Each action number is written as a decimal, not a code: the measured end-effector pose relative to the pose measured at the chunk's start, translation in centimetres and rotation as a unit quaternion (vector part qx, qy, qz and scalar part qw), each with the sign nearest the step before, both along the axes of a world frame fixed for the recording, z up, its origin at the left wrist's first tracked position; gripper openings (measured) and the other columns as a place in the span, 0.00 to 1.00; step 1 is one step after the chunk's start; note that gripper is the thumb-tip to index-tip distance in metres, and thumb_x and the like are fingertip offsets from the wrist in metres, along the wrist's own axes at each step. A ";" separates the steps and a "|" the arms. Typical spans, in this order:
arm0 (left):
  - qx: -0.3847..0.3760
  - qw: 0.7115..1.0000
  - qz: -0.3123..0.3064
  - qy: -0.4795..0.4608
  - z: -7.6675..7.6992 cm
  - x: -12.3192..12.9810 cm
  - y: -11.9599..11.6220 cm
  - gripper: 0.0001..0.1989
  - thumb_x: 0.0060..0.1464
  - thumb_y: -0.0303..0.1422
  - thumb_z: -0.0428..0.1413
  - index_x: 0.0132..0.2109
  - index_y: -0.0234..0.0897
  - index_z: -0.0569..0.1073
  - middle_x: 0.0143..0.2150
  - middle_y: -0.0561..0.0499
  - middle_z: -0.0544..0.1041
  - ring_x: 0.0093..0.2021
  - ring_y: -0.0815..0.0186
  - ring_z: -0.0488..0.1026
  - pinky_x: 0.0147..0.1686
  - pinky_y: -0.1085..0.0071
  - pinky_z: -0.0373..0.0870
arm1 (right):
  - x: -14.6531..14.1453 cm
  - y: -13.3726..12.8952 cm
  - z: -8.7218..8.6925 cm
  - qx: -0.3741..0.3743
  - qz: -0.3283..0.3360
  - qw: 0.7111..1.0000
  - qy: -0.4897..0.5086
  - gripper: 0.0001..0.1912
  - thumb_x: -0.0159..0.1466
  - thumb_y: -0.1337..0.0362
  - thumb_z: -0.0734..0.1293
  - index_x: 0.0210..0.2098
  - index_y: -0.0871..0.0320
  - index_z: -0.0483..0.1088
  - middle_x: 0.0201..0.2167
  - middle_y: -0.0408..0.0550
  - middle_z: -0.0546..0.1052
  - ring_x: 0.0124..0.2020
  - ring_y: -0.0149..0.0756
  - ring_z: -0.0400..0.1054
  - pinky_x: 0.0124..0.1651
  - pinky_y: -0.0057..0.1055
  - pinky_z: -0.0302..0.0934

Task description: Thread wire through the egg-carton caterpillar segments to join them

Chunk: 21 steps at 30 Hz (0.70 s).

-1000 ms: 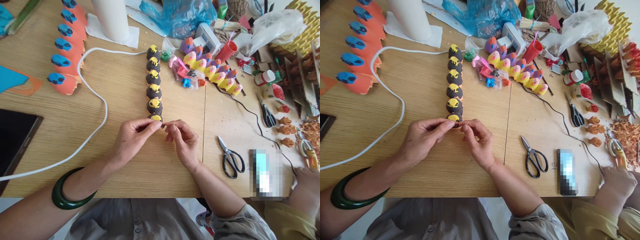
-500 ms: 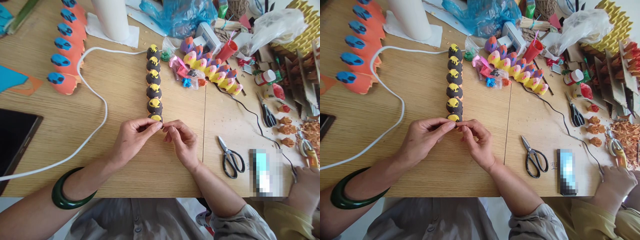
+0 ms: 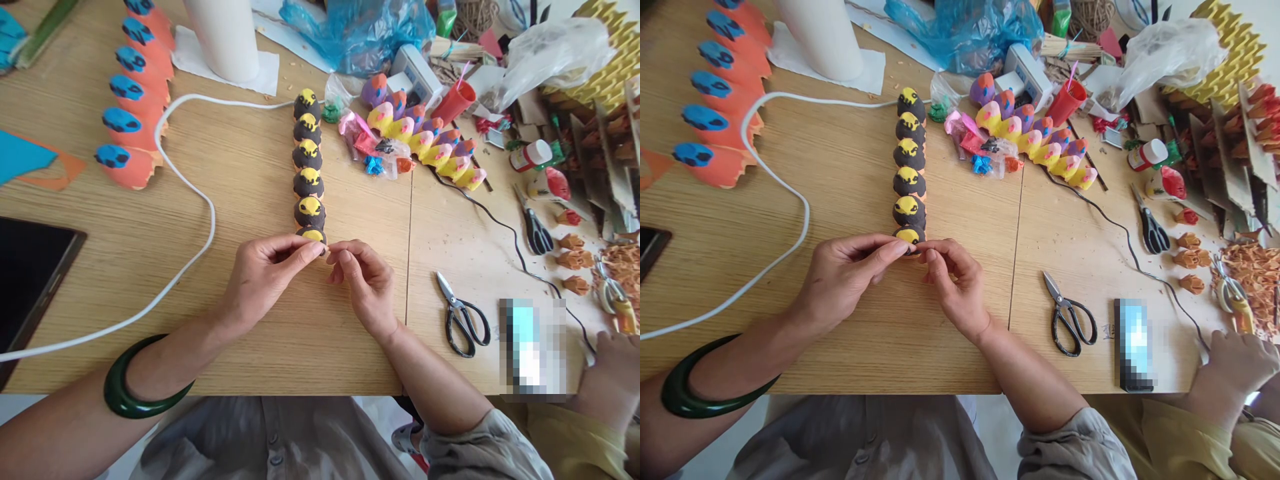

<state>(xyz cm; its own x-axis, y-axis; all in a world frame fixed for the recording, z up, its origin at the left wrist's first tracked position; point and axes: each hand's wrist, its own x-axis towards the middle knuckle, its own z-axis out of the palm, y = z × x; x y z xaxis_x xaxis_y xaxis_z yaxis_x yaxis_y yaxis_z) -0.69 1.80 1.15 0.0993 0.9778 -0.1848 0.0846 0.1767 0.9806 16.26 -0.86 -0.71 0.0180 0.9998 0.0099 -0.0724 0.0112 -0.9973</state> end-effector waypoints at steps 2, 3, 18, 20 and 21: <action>-0.006 1.000 0.005 -0.003 0.0 0.0 0.0 0.10 0.59 0.40 0.64 0.35 0.41 0.86 0.21 0.57 0.70 0.27 0.69 0.68 0.32 0.73 0.68 | 0.0 0.0 0.0 -0.005 -0.003 1.000 0.001 0.11 0.72 0.53 0.70 0.42 0.53 0.81 0.33 0.42 0.78 0.26 0.26 0.68 0.32 0.28 0.72; -0.008 1.000 0.005 -0.004 -0.1 0.0 0.0 0.11 0.60 0.41 0.64 0.34 0.41 0.86 0.21 0.57 0.70 0.28 0.69 0.69 0.32 0.73 0.69 | 0.0 0.0 0.0 -0.008 -0.006 1.000 0.000 0.12 0.72 0.53 0.70 0.42 0.53 0.80 0.33 0.42 0.78 0.26 0.26 0.68 0.32 0.28 0.72; 0.095 0.991 0.002 0.090 0.2 0.0 -0.5 0.12 0.62 0.43 0.64 0.38 0.41 0.86 0.37 0.53 0.87 0.37 0.63 0.82 0.37 0.72 0.77 | -0.1 0.0 0.0 -0.025 0.005 1.000 -0.011 0.15 0.66 0.48 0.75 0.38 0.54 0.79 0.32 0.42 0.79 0.26 0.27 0.68 0.30 0.28 0.69; 0.114 0.988 0.003 0.104 0.2 0.0 -0.6 0.12 0.62 0.44 0.64 0.39 0.41 0.87 0.38 0.53 0.88 0.38 0.62 0.83 0.39 0.71 0.78 | -0.2 0.0 0.1 -0.035 0.016 0.999 -0.008 0.18 0.64 0.46 0.76 0.39 0.54 0.79 0.33 0.43 0.80 0.27 0.27 0.68 0.30 0.28 0.69; 0.123 0.987 0.002 0.106 0.1 0.0 -0.6 0.12 0.63 0.44 0.63 0.39 0.41 0.87 0.39 0.52 0.88 0.39 0.61 0.83 0.40 0.71 0.79 | -0.3 0.1 0.1 -0.042 0.021 0.999 -0.003 0.19 0.62 0.45 0.77 0.39 0.53 0.79 0.34 0.44 0.81 0.27 0.28 0.68 0.31 0.28 0.69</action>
<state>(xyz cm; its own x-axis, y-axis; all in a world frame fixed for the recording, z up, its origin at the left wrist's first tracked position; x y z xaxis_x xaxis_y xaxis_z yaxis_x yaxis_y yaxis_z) -0.70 1.18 1.27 0.0796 0.9959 0.0418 0.2922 -0.0634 0.9542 15.99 -0.79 -0.64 -0.0241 0.9969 -0.0750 -0.0640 -0.0764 -0.9950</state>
